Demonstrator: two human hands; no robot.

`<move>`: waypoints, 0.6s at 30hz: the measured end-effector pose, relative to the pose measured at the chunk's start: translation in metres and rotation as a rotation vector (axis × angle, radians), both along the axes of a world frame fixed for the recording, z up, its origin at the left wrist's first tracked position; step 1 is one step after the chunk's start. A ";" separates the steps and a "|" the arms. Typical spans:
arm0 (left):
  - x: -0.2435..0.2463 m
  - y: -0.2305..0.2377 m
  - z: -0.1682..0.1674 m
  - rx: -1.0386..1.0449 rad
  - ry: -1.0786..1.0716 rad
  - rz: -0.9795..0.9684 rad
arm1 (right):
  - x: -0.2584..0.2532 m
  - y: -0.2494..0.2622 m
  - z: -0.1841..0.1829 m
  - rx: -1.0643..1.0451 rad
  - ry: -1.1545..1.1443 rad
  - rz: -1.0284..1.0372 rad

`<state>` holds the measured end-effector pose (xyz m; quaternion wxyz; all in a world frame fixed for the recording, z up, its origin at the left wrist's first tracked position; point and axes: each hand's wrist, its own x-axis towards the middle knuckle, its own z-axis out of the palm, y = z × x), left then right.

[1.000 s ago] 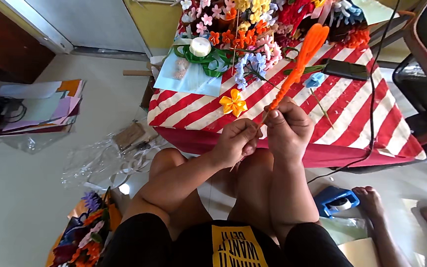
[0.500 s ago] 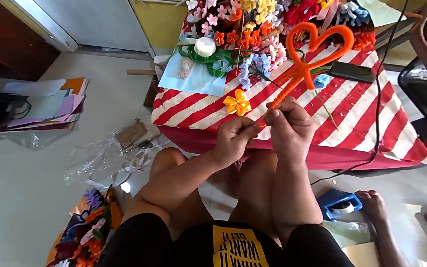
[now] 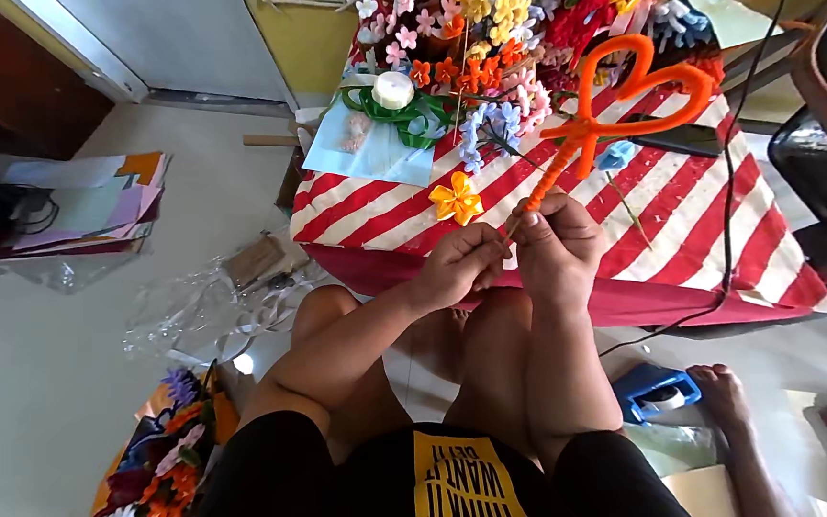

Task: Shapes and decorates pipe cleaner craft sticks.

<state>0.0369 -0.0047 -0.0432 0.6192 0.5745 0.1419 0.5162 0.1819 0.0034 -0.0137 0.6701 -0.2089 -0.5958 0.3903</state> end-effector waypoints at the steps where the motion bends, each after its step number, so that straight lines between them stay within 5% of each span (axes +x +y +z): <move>1: 0.001 0.002 0.000 -0.005 -0.006 0.020 | 0.000 0.001 -0.001 0.002 0.008 -0.026; 9: 0.010 0.000 -0.007 0.283 0.090 0.461 | 0.003 0.004 -0.001 -0.024 0.056 -0.042; 18: 0.004 -0.003 -0.002 0.142 0.006 0.226 | 0.002 0.003 0.000 -0.047 0.073 0.121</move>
